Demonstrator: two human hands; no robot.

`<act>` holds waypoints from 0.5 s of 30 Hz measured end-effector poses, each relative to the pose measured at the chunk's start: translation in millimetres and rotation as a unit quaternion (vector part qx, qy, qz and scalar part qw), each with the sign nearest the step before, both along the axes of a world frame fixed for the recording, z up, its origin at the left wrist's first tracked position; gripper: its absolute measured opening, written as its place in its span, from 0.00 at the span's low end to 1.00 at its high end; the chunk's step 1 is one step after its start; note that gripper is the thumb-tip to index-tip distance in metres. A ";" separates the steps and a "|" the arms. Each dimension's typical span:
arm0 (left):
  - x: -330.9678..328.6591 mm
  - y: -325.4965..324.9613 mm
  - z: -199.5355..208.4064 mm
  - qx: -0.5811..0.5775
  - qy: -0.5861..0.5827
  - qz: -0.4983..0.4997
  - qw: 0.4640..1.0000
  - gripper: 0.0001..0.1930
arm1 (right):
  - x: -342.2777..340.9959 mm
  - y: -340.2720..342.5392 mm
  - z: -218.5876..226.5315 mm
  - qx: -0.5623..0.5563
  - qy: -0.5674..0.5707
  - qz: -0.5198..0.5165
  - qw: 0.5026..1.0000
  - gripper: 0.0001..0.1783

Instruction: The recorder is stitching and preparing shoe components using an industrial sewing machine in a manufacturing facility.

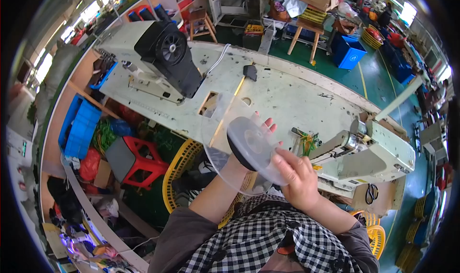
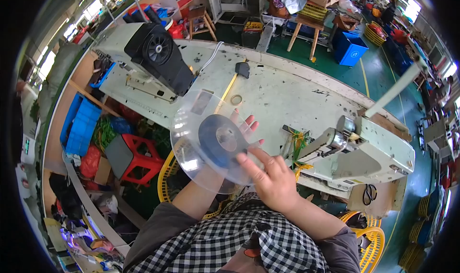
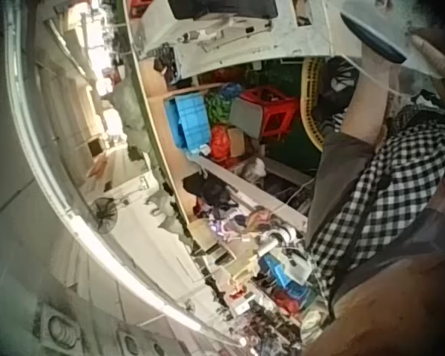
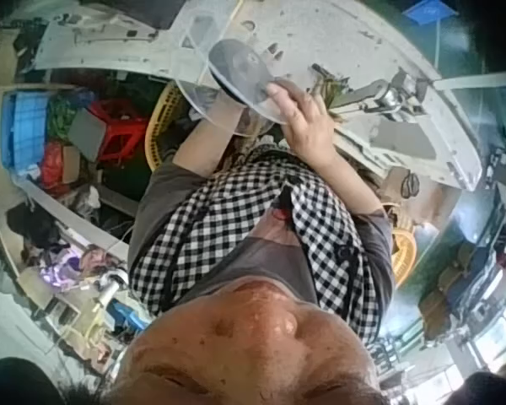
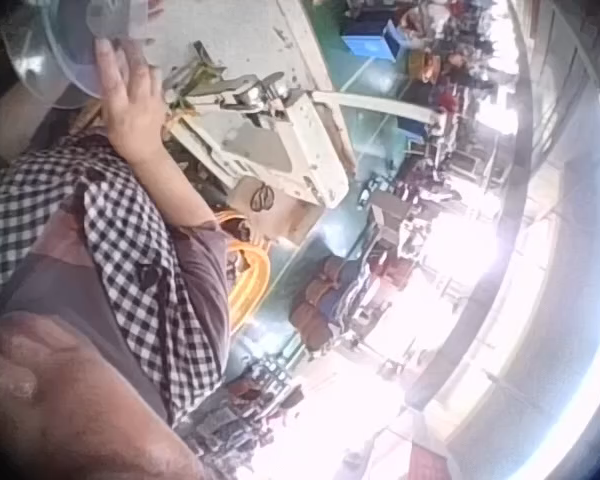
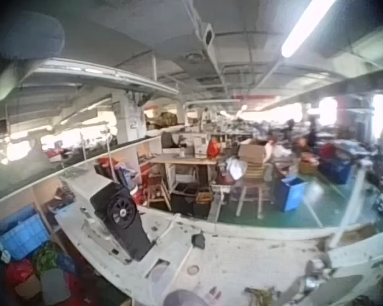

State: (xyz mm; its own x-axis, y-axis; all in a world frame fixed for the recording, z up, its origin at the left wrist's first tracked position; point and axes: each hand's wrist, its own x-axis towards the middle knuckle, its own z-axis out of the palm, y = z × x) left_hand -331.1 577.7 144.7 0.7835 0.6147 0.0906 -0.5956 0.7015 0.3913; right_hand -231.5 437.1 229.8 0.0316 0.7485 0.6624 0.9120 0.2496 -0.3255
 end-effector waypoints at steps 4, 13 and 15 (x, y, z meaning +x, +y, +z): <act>8.7 -12.3 20.9 -0.007 -0.022 -0.024 0.999 0.39 | -0.7 -18.5 9.0 -0.006 -0.059 -0.002 0.998 0.32; 27.9 -33.0 43.6 -0.011 -0.054 -0.061 0.997 0.30 | 7.2 -47.6 10.2 0.002 -0.038 -0.039 0.999 0.38; 33.2 -36.1 47.3 -0.051 -0.106 -0.087 0.989 0.30 | 9.1 -54.3 14.3 0.010 -0.069 -0.026 0.997 0.37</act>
